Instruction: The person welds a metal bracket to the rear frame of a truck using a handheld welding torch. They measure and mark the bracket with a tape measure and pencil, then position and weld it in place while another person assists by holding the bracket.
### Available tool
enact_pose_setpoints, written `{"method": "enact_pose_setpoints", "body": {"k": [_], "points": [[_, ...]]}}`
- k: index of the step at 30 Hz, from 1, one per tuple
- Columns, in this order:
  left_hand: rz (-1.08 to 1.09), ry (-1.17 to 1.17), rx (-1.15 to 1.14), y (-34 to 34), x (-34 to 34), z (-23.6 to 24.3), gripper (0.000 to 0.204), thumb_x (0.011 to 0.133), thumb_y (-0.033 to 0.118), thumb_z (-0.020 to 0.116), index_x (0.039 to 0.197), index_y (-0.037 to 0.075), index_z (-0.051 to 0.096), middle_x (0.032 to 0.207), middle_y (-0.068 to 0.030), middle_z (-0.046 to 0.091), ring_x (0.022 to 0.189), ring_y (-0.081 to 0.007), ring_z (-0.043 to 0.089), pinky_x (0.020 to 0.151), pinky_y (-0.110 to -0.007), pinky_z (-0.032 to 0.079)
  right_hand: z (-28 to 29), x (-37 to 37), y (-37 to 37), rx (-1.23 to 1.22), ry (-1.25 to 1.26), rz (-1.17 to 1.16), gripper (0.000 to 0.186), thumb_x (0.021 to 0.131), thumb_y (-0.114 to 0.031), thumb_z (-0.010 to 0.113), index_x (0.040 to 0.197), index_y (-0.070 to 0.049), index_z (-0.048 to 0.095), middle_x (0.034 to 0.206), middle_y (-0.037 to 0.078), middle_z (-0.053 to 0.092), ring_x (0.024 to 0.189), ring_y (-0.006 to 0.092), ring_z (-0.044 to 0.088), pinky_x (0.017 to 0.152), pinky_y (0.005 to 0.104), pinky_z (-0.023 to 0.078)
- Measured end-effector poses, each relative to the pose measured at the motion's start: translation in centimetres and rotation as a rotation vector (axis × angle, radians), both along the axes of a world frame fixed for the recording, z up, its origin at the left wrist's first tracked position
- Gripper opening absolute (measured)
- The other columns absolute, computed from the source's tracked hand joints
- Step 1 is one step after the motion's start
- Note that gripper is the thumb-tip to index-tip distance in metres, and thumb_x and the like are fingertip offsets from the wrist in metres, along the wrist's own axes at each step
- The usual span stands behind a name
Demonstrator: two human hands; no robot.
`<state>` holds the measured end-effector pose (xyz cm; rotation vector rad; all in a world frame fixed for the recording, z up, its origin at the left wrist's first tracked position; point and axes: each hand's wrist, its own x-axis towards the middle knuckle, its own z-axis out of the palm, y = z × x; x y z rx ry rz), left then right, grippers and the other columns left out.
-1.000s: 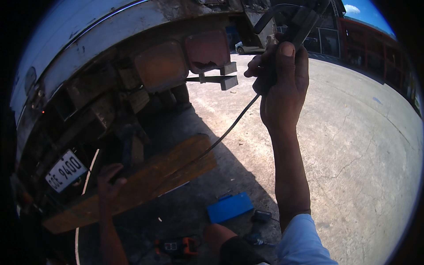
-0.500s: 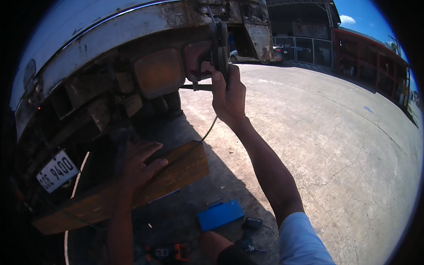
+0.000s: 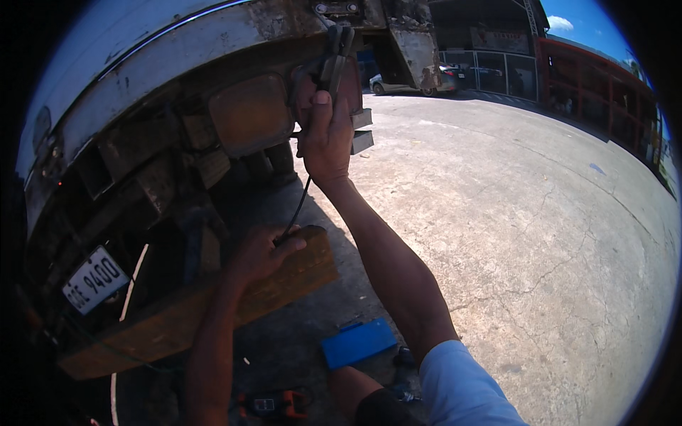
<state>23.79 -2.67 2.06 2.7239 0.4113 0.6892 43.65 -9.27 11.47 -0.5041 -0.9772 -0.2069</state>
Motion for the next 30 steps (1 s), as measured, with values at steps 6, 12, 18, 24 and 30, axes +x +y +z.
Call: {"method": "enact_pose_setpoints", "body": {"k": [6,12,18,24,30], "points": [[-0.01,0.047,-0.085,0.0,0.3,0.5,0.054,0.099,0.046,0.081,0.133,0.004,0.078,0.115,-0.022,0.082,0.106,-0.0313,0.081,0.092,-0.043,0.06,-1.5,0.9,-0.4,-0.086,0.024,0.012,0.043,0.118,-0.042,0.049,0.119,-0.001,0.061,0.065,0.004,0.061,0.05,0.0126,0.059,0.045,0.0306,0.045],[-0.064,0.05,-0.06,0.2,0.1,0.5,0.057,0.103,0.049,0.075,0.135,0.003,0.077,0.108,-0.025,0.081,0.098,-0.0344,0.081,0.086,-0.046,0.059,-2.1,1.2,0.0,-0.081,0.004,-0.071,0.044,0.119,-0.048,0.046,0.109,-0.006,0.056,0.07,0.002,0.055,0.047,0.0087,0.05,0.041,0.027,0.041],[-0.054,0.006,-0.03,0.3,0.2,0.1,0.056,0.104,0.05,0.073,0.134,0.003,0.077,0.106,-0.0251,0.08,0.098,-0.0361,0.08,0.086,-0.047,0.058,-2.1,1.7,0.4,-0.1,0.005,-0.068,0.041,0.117,-0.039,0.051,0.124,0.0,0.061,0.069,0.006,0.066,0.053,0.0134,0.063,0.048,0.0314,0.047],[-0.04,0.022,-0.041,0.3,0.1,0.0,0.057,0.104,0.05,0.072,0.133,0.001,0.077,0.112,-0.026,0.08,0.104,-0.0398,0.079,0.089,-0.048,0.058,-2.0,1.3,0.7,-0.079,-0.011,-0.091,0.044,0.117,-0.041,0.052,0.122,0.001,0.063,0.074,0.012,0.073,0.055,0.0166,0.067,0.051,0.0335,0.049],[-0.035,0.004,-0.104,0.3,0.3,-0.1,0.049,0.102,0.044,0.077,0.13,0.004,0.08,0.111,-0.023,0.082,0.106,-0.0308,0.081,0.092,-0.043,0.058,-2.1,1.3,0.7,-0.098,0.001,-0.134,0.047,0.116,-0.044,0.052,0.122,0.001,0.063,0.074,0.013,0.073,0.056,0.0191,0.068,0.053,0.0358,0.05]]}}
